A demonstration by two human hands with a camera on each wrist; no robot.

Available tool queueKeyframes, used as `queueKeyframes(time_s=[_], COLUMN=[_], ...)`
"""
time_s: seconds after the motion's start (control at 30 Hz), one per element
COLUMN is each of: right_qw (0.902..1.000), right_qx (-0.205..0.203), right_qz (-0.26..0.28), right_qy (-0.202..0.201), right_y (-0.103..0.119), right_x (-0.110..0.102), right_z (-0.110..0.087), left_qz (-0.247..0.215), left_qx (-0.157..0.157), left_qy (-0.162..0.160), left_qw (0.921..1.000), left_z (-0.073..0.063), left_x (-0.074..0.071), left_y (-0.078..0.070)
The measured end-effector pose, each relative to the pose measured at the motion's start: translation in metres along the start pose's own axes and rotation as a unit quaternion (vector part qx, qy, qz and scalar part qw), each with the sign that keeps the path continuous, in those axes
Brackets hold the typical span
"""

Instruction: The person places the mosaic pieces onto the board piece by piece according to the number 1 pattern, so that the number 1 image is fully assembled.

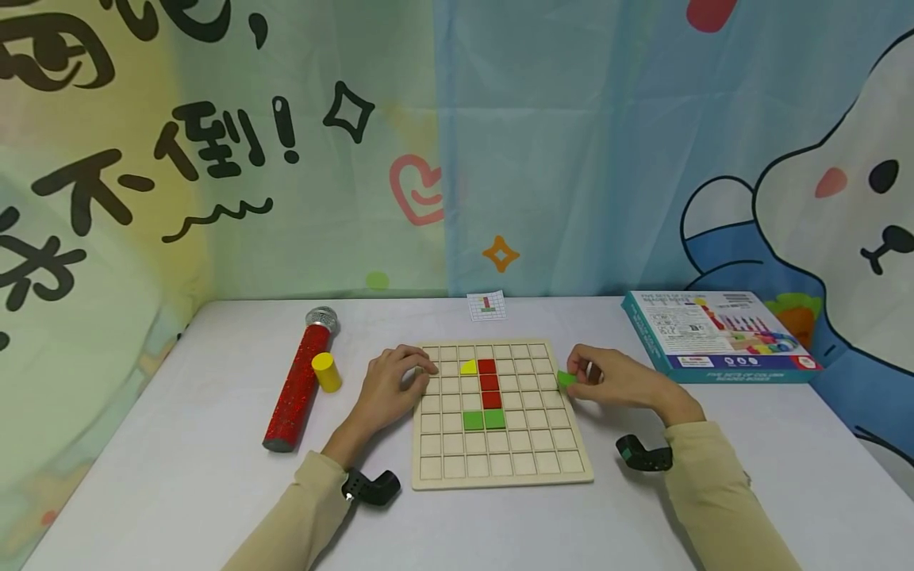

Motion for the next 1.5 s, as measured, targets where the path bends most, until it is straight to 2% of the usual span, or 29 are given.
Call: queueKeyframes(time_s=[0.2,0.43,1.5], right_qw=[0.9999,0.9997,0.9972], right_qx=[0.003,-0.011,-0.042], right_qz=[0.011,0.018,0.012], right_qy=[0.006,0.011,0.060], right_y=[0.002,0.008,0.041], right_x=[0.003,0.006,0.031], right_z=[0.002,0.004,0.014], left_qz=[-0.001,0.001,-0.004], left_qx=[-0.002,-0.001,0.001], left_qy=[0.001,-0.001,-0.003], left_qw=[1.0000,1.0000,1.0000], left_z=[0.000,0.000,0.000], left_x=[0.000,-0.001,0.000], left_y=[0.000,-0.001,0.000])
Point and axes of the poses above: each hand's wrist, its own z-axis towards the middle knuckle, its own x-axis out of the palm, y = z × x, the point moved 7 cm from there along z, towards the middle knuckle, and after that the axes turned 3 degrees about -x, right-handed, at the moved point
